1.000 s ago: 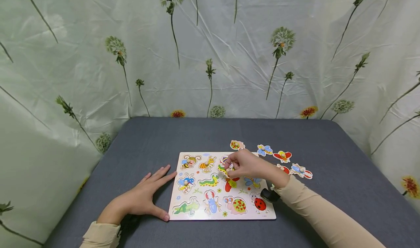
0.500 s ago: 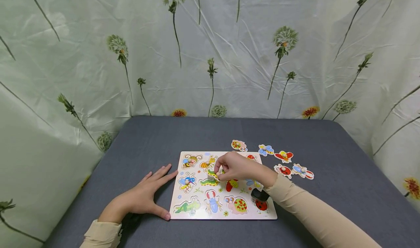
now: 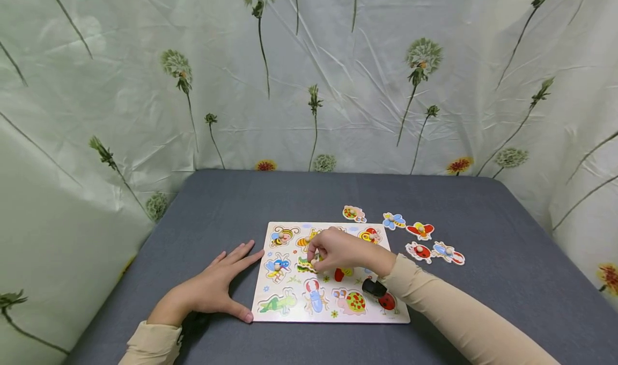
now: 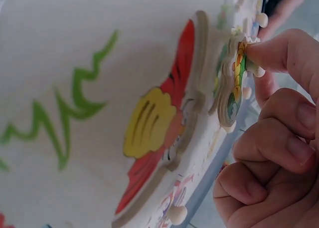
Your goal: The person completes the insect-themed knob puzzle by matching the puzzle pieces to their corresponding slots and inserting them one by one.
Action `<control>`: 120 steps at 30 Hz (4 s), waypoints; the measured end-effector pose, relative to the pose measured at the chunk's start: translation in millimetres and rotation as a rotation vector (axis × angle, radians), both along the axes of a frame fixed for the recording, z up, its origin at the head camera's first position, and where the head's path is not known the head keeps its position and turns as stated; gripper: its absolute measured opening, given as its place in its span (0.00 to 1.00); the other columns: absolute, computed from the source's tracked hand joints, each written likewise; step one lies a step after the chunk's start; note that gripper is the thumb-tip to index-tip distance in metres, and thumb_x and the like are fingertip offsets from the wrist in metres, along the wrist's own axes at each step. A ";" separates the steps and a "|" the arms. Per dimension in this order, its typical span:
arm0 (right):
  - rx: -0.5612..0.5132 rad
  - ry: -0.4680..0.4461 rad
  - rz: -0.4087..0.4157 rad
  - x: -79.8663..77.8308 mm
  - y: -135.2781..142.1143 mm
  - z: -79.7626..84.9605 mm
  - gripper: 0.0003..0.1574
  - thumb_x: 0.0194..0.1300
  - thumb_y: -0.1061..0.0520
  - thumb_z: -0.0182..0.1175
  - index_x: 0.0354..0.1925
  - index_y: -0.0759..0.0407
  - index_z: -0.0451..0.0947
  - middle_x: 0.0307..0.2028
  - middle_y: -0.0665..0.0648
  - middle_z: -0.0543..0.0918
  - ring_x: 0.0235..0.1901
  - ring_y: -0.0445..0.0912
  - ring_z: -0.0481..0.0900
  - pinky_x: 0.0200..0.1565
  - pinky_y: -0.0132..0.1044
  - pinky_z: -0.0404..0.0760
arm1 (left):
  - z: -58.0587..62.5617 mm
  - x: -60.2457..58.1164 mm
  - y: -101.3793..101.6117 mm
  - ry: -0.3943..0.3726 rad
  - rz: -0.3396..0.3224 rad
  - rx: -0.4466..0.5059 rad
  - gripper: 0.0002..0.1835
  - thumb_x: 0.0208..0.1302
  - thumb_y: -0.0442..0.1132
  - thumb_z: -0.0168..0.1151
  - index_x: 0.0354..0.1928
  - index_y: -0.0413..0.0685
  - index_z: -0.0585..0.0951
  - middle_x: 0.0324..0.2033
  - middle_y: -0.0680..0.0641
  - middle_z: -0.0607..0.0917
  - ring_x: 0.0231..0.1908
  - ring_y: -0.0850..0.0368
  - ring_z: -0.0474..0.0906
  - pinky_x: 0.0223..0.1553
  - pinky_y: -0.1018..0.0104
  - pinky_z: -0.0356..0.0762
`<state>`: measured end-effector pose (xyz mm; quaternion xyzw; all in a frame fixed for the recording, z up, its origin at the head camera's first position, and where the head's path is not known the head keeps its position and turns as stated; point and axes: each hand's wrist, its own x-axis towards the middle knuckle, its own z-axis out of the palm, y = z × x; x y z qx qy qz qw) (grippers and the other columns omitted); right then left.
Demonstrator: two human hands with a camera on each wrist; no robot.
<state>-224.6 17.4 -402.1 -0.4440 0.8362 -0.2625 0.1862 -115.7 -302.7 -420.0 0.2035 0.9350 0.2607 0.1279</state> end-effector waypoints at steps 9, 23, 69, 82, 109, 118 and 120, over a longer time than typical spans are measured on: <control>0.013 -0.010 0.023 2.4 -3.0 0.4 0.07 0.64 0.64 0.69 0.38 0.53 0.88 0.18 0.41 0.67 0.18 0.32 0.62 0.28 0.25 0.63 | 1.1 0.4 2.1 0.007 0.004 -0.005 0.72 0.40 0.71 0.86 0.86 0.55 0.60 0.86 0.37 0.52 0.83 0.25 0.49 0.79 0.21 0.43; 0.012 -0.003 -0.001 2.8 0.5 -1.6 0.07 0.65 0.62 0.69 0.39 0.50 0.89 0.16 0.41 0.66 0.16 0.33 0.60 0.28 0.27 0.61 | 2.5 0.4 1.7 -0.008 0.015 -0.003 0.73 0.40 0.71 0.85 0.86 0.56 0.59 0.86 0.37 0.52 0.84 0.29 0.48 0.80 0.23 0.42; -0.075 -0.148 -0.090 -8.8 40.5 2.1 0.09 0.73 0.56 0.69 0.49 0.54 0.89 0.16 0.44 0.65 0.17 0.36 0.59 0.28 0.28 0.65 | -5.4 -1.5 0.6 -0.009 0.018 -0.011 0.73 0.39 0.73 0.85 0.87 0.58 0.58 0.87 0.38 0.50 0.84 0.27 0.47 0.80 0.23 0.41; -0.094 -0.089 -0.245 -22.1 88.5 6.4 0.14 0.72 0.52 0.72 0.53 0.55 0.91 0.17 0.44 0.64 0.19 0.38 0.59 0.29 0.30 0.64 | -3.2 -0.3 0.3 -0.008 0.004 -0.009 0.73 0.40 0.71 0.85 0.87 0.58 0.57 0.87 0.37 0.50 0.84 0.27 0.47 0.79 0.21 0.41; -0.092 -0.082 -0.514 -42.2 197.0 11.3 0.20 0.74 0.53 0.69 0.58 0.63 0.87 0.18 0.48 0.67 0.17 0.39 0.60 0.24 0.34 0.67 | -1.5 -0.2 1.8 -0.012 -0.001 -0.005 0.73 0.41 0.70 0.86 0.87 0.57 0.57 0.87 0.36 0.49 0.83 0.24 0.47 0.78 0.20 0.40; -0.054 -0.024 -0.523 -48.3 224.3 12.4 0.20 0.75 0.55 0.68 0.58 0.65 0.88 0.16 0.48 0.69 0.16 0.37 0.58 0.23 0.33 0.64 | -0.1 -0.6 1.1 -0.004 -0.001 -0.001 0.73 0.41 0.70 0.86 0.87 0.56 0.57 0.87 0.36 0.50 0.84 0.25 0.47 0.77 0.19 0.41; -0.049 -0.020 -0.521 -49.7 229.5 11.7 0.19 0.75 0.55 0.67 0.58 0.65 0.88 0.16 0.47 0.68 0.15 0.36 0.58 0.23 0.33 0.64 | -0.5 -1.0 0.9 -0.001 -0.002 0.000 0.73 0.41 0.69 0.86 0.87 0.56 0.58 0.87 0.36 0.50 0.84 0.25 0.47 0.77 0.19 0.42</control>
